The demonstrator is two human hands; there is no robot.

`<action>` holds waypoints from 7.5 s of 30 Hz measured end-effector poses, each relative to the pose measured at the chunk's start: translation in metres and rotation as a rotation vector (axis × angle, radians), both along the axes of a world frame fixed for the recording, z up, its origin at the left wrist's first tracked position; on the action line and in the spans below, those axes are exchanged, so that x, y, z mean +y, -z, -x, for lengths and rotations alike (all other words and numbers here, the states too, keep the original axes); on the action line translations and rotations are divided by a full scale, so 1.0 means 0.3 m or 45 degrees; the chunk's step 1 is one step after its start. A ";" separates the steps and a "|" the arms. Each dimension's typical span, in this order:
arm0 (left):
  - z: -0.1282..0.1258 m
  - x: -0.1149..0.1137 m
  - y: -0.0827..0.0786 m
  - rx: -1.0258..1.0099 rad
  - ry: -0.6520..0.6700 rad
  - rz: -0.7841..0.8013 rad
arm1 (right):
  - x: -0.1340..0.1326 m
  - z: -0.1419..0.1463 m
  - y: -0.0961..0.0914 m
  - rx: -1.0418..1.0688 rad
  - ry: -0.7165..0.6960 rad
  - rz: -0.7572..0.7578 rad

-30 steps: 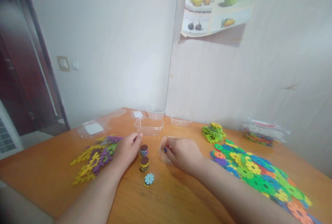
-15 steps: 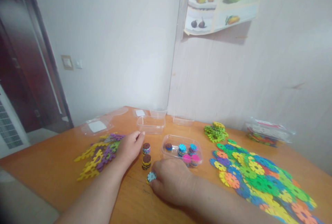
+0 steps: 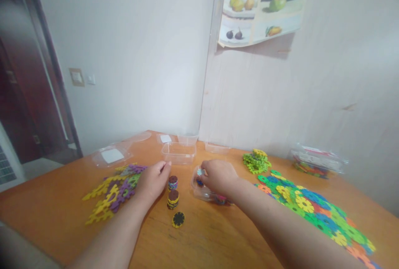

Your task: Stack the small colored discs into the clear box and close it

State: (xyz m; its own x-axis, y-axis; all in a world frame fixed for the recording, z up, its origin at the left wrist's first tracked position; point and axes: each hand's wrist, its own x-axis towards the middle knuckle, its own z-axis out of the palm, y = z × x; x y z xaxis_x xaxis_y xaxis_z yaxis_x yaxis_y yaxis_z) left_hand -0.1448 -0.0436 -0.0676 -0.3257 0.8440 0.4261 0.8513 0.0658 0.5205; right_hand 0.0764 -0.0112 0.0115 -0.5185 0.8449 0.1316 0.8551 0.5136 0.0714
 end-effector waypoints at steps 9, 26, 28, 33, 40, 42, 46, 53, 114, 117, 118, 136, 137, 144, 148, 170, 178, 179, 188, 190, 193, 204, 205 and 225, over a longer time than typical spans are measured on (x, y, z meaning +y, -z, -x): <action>-0.002 -0.001 0.004 0.018 -0.005 -0.032 | -0.016 -0.010 0.032 0.071 -0.034 -0.030; 0.006 0.005 0.012 0.030 0.001 -0.040 | -0.259 0.033 0.131 0.211 -0.340 0.382; 0.005 0.006 0.013 0.032 -0.003 -0.039 | -0.262 0.030 0.130 0.250 -0.343 0.372; 0.003 0.006 0.016 0.029 -0.006 -0.052 | -0.227 0.007 0.080 0.408 -0.269 0.215; 0.001 0.002 0.012 0.030 -0.009 -0.045 | -0.024 -0.016 0.022 0.185 -0.005 0.080; 0.001 0.000 0.008 0.028 -0.007 -0.044 | 0.018 -0.015 0.035 0.143 0.029 0.069; 0.001 0.000 0.010 0.038 -0.004 -0.061 | 0.040 -0.017 0.056 0.142 0.038 0.056; 0.003 0.007 0.021 0.033 -0.006 -0.053 | -0.131 -0.019 0.058 0.346 -0.159 0.065; -0.004 -0.006 -0.002 0.042 -0.001 -0.021 | 0.074 0.038 -0.015 -0.221 -0.453 0.402; -0.004 -0.006 -0.002 0.031 0.011 -0.004 | 0.069 0.041 -0.020 -0.236 -0.445 0.401; -0.003 -0.005 -0.002 0.029 0.009 0.001 | 0.068 0.043 -0.020 -0.240 -0.443 0.397; 0.000 -0.005 0.005 0.050 -0.001 -0.034 | 0.076 0.034 0.005 -0.329 -0.557 0.259; 0.001 -0.006 0.004 0.054 0.000 -0.034 | 0.079 0.033 0.008 -0.339 -0.584 0.243; 0.001 -0.009 -0.003 0.070 0.003 -0.031 | 0.099 0.034 0.009 -0.426 -0.674 0.188; -0.002 -0.011 -0.007 0.072 0.002 -0.023 | 0.103 0.039 0.000 -0.480 -0.633 0.251; -0.003 -0.009 -0.003 0.060 -0.011 -0.047 | 0.125 -0.004 -0.016 -0.212 -0.641 -0.076; 0.000 -0.005 0.003 0.081 0.005 -0.067 | 0.129 -0.011 0.018 -0.266 -0.634 -0.046; 0.000 -0.005 0.002 0.081 0.006 -0.068 | 0.129 -0.010 0.021 -0.267 -0.632 -0.030; 0.000 -0.008 0.000 0.078 -0.001 -0.046 | 0.131 -0.020 -0.008 -0.181 -0.511 0.028; 0.000 -0.008 0.000 0.075 -0.008 -0.032 | 0.137 -0.036 -0.021 -0.158 -0.470 0.048; -0.001 -0.008 -0.001 0.073 -0.007 -0.024 | 0.134 -0.057 -0.043 -0.127 -0.435 0.085; -0.002 -0.008 -0.004 0.051 -0.002 -0.033 | -0.181 0.003 0.001 0.149 -0.560 0.312; -0.002 -0.008 -0.004 0.054 0.001 -0.038 | -0.206 0.012 0.023 0.123 -0.530 0.349; -0.003 -0.005 0.003 0.042 -0.011 -0.068 | -0.155 0.016 0.020 0.165 -0.241 0.060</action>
State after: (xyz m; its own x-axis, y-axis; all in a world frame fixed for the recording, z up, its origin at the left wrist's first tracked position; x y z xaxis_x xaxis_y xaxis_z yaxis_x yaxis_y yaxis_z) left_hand -0.1439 -0.0450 -0.0683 -0.3177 0.8172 0.4809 0.8677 0.0461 0.4950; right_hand 0.0717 -0.0577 0.0054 -0.6498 0.7408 0.1703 0.7434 0.6660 -0.0608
